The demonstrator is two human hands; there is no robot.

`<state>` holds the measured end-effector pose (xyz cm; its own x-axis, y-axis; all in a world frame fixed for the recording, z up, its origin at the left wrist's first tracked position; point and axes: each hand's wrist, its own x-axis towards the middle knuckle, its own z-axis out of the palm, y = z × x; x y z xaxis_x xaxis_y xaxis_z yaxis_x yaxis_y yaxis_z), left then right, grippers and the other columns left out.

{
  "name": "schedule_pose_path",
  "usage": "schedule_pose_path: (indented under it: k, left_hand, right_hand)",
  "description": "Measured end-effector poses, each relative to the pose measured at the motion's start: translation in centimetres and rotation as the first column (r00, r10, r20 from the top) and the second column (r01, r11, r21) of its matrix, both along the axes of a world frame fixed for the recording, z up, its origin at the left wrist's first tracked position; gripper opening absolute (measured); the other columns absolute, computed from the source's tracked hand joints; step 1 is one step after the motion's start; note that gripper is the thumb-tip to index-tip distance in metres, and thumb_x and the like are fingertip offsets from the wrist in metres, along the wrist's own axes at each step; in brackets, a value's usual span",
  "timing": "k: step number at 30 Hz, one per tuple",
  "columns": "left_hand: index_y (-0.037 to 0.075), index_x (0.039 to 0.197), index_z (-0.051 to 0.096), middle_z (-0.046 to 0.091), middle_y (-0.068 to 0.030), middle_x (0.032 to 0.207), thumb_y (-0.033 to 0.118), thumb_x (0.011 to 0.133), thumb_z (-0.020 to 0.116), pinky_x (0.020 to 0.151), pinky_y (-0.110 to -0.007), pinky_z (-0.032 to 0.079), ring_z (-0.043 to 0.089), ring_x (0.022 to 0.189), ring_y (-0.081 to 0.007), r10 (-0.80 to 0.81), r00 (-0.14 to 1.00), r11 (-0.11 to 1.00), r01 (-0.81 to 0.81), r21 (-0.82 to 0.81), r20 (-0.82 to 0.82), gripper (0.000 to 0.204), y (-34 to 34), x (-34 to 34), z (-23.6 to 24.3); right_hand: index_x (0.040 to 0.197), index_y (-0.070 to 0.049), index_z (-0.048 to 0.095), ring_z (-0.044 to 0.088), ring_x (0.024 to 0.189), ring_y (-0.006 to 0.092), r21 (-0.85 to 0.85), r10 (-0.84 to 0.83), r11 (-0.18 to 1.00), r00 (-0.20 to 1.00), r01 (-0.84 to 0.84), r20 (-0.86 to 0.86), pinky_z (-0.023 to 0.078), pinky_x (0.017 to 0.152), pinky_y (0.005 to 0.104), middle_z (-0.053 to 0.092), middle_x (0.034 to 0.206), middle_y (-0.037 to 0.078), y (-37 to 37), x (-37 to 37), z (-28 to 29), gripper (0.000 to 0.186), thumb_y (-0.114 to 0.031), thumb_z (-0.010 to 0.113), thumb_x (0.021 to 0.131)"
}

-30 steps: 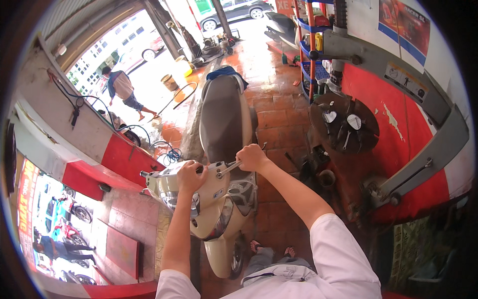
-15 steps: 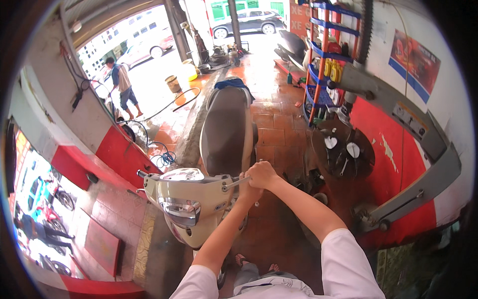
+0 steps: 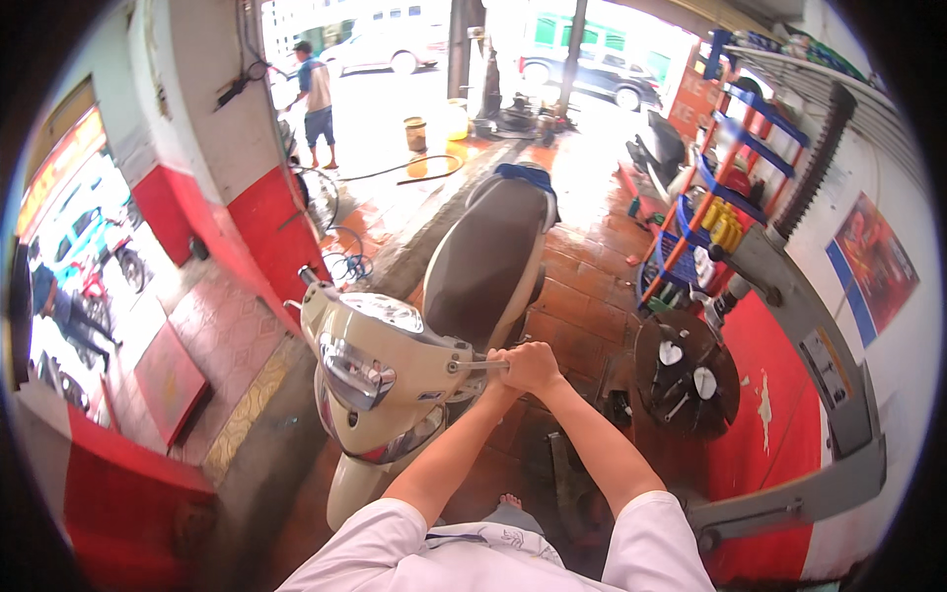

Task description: The person uses a wrench to loosen and then tighten a side mirror on a motorcycle, later using the wrench to tighten a bolt on a tire changing machine.

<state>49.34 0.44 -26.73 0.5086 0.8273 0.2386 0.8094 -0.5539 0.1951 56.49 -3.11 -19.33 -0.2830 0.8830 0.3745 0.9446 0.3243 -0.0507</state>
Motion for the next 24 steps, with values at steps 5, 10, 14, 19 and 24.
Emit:
schedule_pose_path:
  k: [5,10,14,19,24]
  left_hand:
    - [0.015,0.068,0.071,0.071,-0.0082,0.075,0.03,0.068,0.072,0.073,-0.04,0.043,0.068,0.078,-0.0246,0.104,0.994,0.993,-0.101,-0.057,0.045,0.015,-1.5,-0.2,0.7]
    - [0.014,0.06,0.069,0.068,-0.0076,0.065,0.029,0.063,0.073,0.075,-0.04,0.043,0.067,0.07,-0.0242,0.098,0.99,0.981,-0.114,0.16,0.104,0.015,-2.9,-1.3,1.3]
    - [0.012,0.071,0.07,0.07,-0.0082,0.079,0.03,0.064,0.076,0.081,-0.04,0.045,0.066,0.082,-0.0237,0.051,0.991,0.993,-0.063,0.097,0.126,0.021,-4.8,-3.1,3.1]
    - [0.006,0.094,0.069,0.068,-0.0109,0.103,0.02,0.07,0.077,0.094,-0.044,0.046,0.061,0.102,-0.0297,-0.045,0.931,0.986,-0.018,0.169,0.363,0.029,-6.4,-5.3,3.1]
    - [0.004,0.106,0.07,0.067,-0.0128,0.108,0.008,0.077,0.072,0.1,-0.044,0.046,0.058,0.113,-0.0345,0.079,0.65,0.957,-0.263,0.126,0.755,0.029,-10.5,-10.6,3.9]
  right_hand:
    - [0.056,-0.01,0.066,0.066,0.053,0.0303,0.127,0.128,0.983,0.991,-0.131,0.038,0.054,0.056,0.0435,0.065,0.058,0.011,2.2,1.4,-2.6,0.041,-0.031,0.058,0.091]
    - [0.057,-0.006,0.066,0.064,0.055,0.0343,0.303,0.377,0.873,0.923,-0.382,0.078,0.052,0.059,0.0466,0.063,0.057,0.014,13.4,0.5,6.6,0.044,-0.028,0.057,0.093]
    - [0.062,-0.004,0.067,0.067,0.065,0.0366,0.181,0.447,0.874,0.892,-0.452,0.068,0.054,0.065,0.0464,0.066,0.064,0.017,16.0,-3.4,13.7,0.044,-0.033,0.059,0.093]
    - [0.07,-0.003,0.068,0.066,0.07,0.04,-0.056,0.37,0.914,0.883,-0.402,-0.288,0.052,0.065,0.0474,0.066,0.069,0.02,11.9,-6.1,12.0,0.043,-0.04,0.064,0.091]
    - [0.077,0.002,0.055,0.056,0.066,0.0383,-0.167,0.115,0.9,0.588,-0.403,-0.801,0.044,0.064,0.0443,0.055,0.07,0.021,-0.7,-2.6,1.7,0.039,-0.027,0.049,0.103]
